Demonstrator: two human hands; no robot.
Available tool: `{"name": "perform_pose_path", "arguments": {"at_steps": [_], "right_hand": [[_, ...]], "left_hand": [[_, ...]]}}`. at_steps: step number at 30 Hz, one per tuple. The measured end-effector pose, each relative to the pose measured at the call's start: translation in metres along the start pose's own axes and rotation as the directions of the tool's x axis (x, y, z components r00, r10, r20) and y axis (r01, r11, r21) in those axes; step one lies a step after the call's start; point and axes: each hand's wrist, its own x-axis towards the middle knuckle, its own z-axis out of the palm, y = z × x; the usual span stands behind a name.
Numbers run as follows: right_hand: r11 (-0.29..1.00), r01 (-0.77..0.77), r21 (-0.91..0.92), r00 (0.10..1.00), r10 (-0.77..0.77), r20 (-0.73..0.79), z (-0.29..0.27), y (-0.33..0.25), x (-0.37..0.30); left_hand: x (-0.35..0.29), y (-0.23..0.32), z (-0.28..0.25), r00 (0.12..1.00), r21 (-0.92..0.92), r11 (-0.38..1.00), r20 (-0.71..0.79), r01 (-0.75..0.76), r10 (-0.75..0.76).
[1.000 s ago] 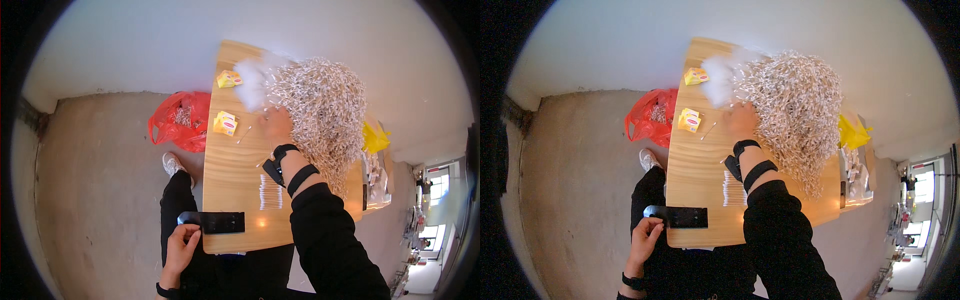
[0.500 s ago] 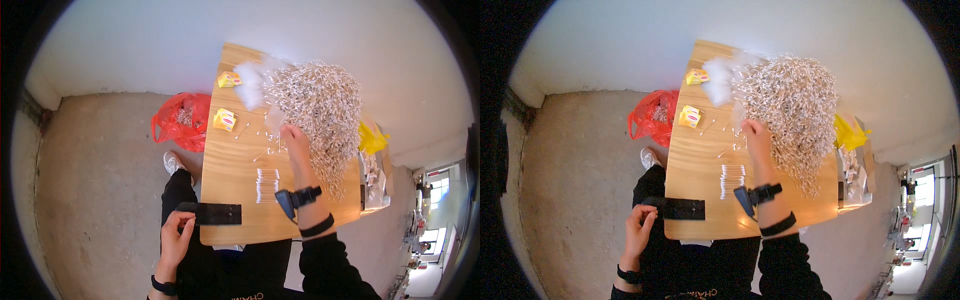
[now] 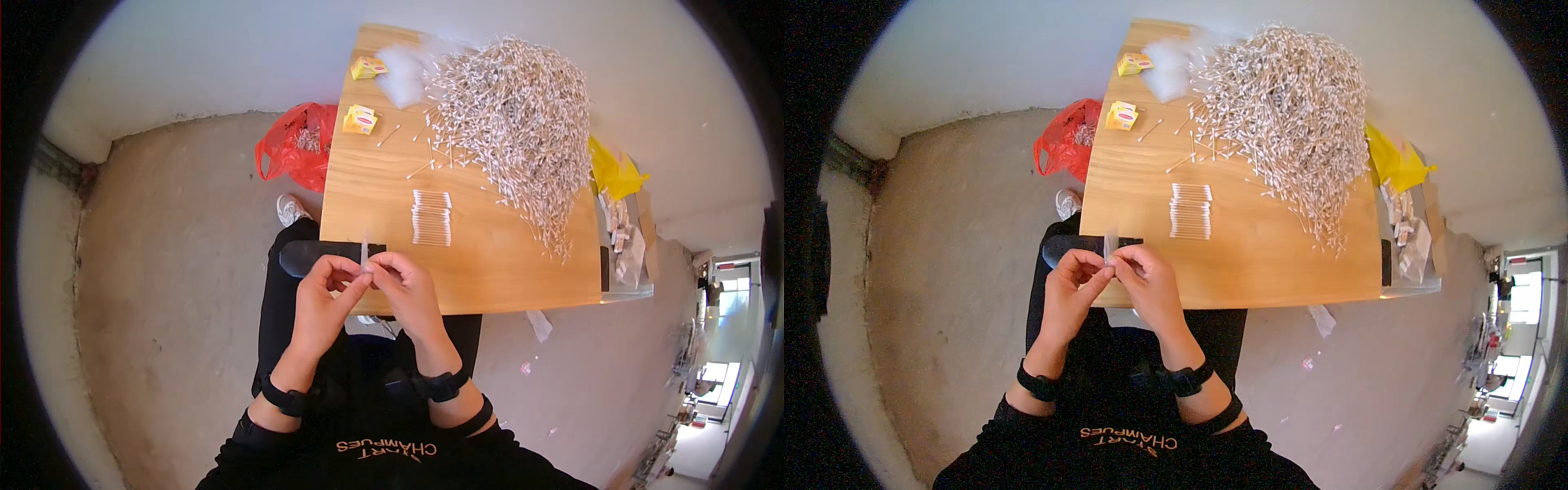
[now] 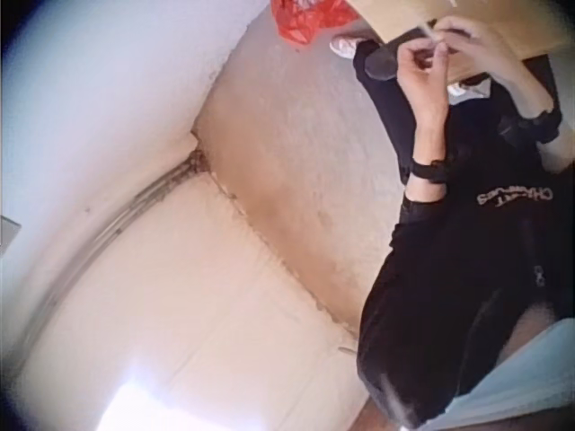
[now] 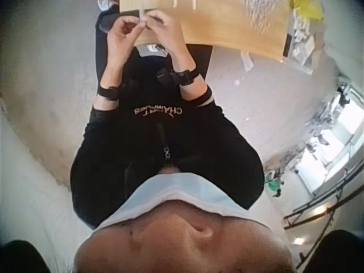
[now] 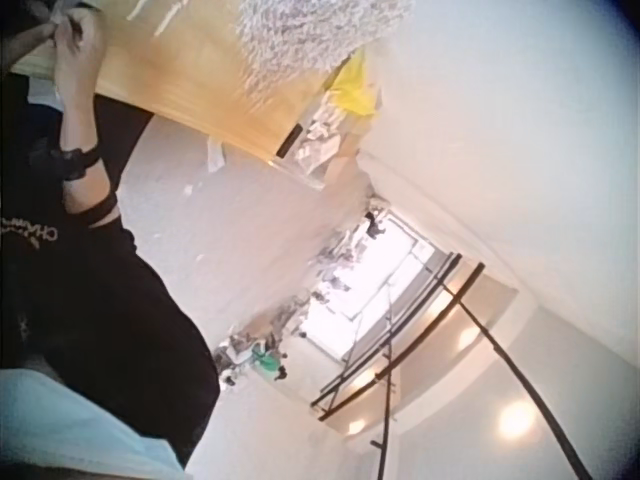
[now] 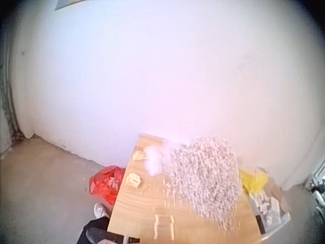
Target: Sorting cotton swabs into uniform rows and placing them into small plastic bags with packaging cards.
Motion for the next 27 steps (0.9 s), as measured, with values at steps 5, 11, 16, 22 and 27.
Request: {"name": "perform_pose_path", "arguments": {"at_steps": [5,11,16,22,27], "right_hand": [[0.999,0.039,-0.033,0.999,-0.039,0.023,-0.001,0.009,-0.006],[0.998,0.028,-0.054,1.0,-0.028,-0.01,-0.001,0.011,-0.009],[0.992,-0.03,0.12,0.999,0.032,-0.014,0.01,0.018,-0.009],[0.999,-0.026,0.041,0.999,0.024,0.045,0.016,0.037,-0.004],[0.978,0.068,-0.195,0.995,-0.082,-0.065,0.022,0.034,-0.006]], "left_hand": [[-0.006,-0.002,-0.009,0.999,0.211,0.977,-0.002,-0.035,0.036],[-0.007,-0.008,-0.014,0.99,0.307,0.952,-0.13,-0.008,0.05],[-0.011,-0.002,-0.001,0.986,0.419,0.908,-0.147,-0.007,0.075],[-0.01,-0.008,-0.006,0.987,0.438,0.898,-0.127,-0.029,0.093],[-0.008,-0.002,-0.003,0.969,0.644,0.763,-0.142,-0.063,0.2]]}}
